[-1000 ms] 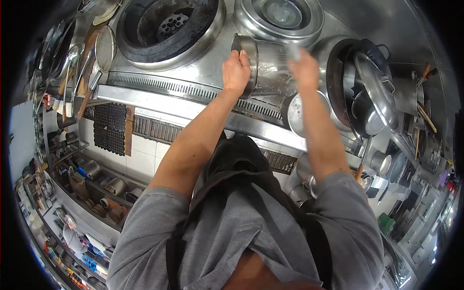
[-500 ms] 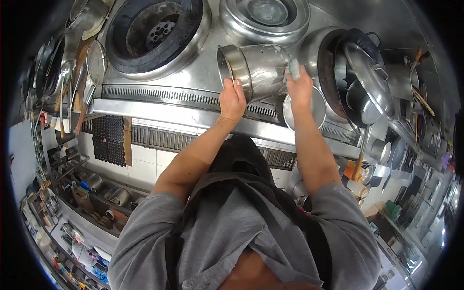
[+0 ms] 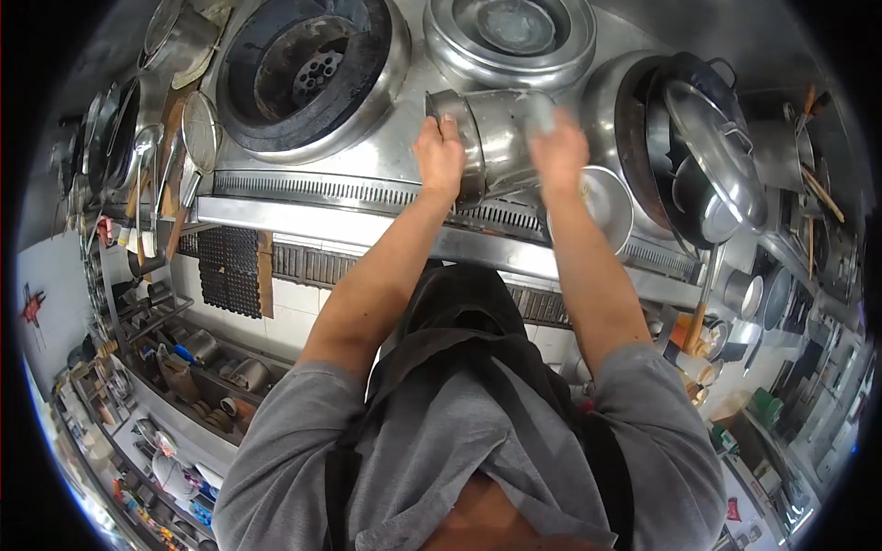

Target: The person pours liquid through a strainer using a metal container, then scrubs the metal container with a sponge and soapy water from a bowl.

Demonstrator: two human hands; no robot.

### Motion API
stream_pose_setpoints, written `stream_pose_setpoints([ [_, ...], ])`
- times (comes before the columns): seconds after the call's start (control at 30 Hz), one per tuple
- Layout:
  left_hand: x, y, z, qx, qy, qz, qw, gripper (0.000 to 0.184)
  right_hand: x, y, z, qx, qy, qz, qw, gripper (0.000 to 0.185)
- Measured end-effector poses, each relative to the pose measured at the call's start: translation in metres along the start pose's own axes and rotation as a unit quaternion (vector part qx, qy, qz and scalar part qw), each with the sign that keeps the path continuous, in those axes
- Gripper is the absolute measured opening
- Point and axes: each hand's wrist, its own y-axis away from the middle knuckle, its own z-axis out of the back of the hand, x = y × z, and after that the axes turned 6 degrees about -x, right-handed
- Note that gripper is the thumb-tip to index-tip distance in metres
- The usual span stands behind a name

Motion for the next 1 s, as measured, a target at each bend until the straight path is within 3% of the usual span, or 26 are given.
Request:
stream_pose_setpoints([
  [0.07, 0.000, 0.001, -0.002, 0.001, 0.035, 0.002, 0.999, 0.031, 0.020, 0.024, -0.023, 0.025, -0.072, 0.085, 0.993, 0.033],
  [0.1, 0.001, 0.001, -0.002, -0.005, 0.033, -0.009, 0.999, 0.031, 0.018, 0.023, -0.024, 0.027, -0.073, 0.083, 0.994, 0.033],
  [0.17, 0.001, 0.001, -0.002, -0.008, 0.027, -0.021, 0.999, 0.030, 0.016, 0.019, -0.022, 0.040, -0.033, 0.177, 0.983, 0.032],
  [0.23, -0.002, 0.004, 0.000, -0.011, -0.011, -0.036, 0.999, 0.031, -0.004, -0.014, -0.002, 0.090, 0.042, 0.042, 0.994, 0.033],
  [0.27, 0.000, 0.004, 0.000, -0.011, -0.011, -0.033, 0.999, 0.031, -0.026, -0.029, 0.000, 0.022, -0.014, 0.048, 0.999, 0.035],
  [0.33, 0.002, 0.002, -0.001, -0.009, -0.029, -0.043, 0.999, 0.031, -0.034, -0.047, -0.008, 0.009, 0.070, 0.099, 0.993, 0.035],
  [0.4, 0.004, 0.003, -0.001, -0.018, -0.040, -0.053, 0.998, 0.031, 0.001, -0.030, -0.003, 0.060, 0.066, 0.073, 0.993, 0.031],
  [0.47, 0.003, 0.003, -0.002, -0.026, -0.052, -0.065, 0.996, 0.031, 0.022, -0.006, -0.023, 0.094, 0.028, 0.187, 0.977, 0.037],
  [0.57, 0.001, 0.006, -0.001, -0.024, -0.037, -0.068, 0.997, 0.030, 0.021, -0.016, -0.017, 0.141, 0.025, 0.159, 0.977, 0.040],
  [0.63, 0.000, 0.008, 0.000, -0.022, -0.027, -0.061, 0.998, 0.030, -0.013, -0.051, -0.007, 0.101, -0.022, 0.052, 0.993, 0.031],
  [0.73, 0.002, 0.009, 0.000, -0.028, -0.028, -0.076, 0.996, 0.030, -0.021, -0.067, -0.008, 0.044, 0.139, 0.096, 0.985, 0.032],
  [0.8, 0.000, 0.010, 0.002, -0.026, -0.025, -0.072, 0.997, 0.030, 0.015, -0.044, -0.010, 0.064, 0.085, 0.093, 0.990, 0.029],
  [0.83, -0.002, 0.010, 0.003, -0.018, -0.022, -0.056, 0.998, 0.031, 0.032, -0.035, -0.021, 0.088, 0.120, 0.134, 0.980, 0.032],
  [0.87, -0.004, 0.011, 0.004, -0.009, -0.020, -0.041, 0.999, 0.031, 0.039, -0.027, -0.032, 0.108, 0.064, 0.195, 0.973, 0.033],
  [1.0, -0.005, 0.014, 0.005, -0.015, -0.019, -0.037, 0.999, 0.031, 0.027, -0.059, -0.033, 0.129, 0.083, 0.184, 0.971, 0.029],
])
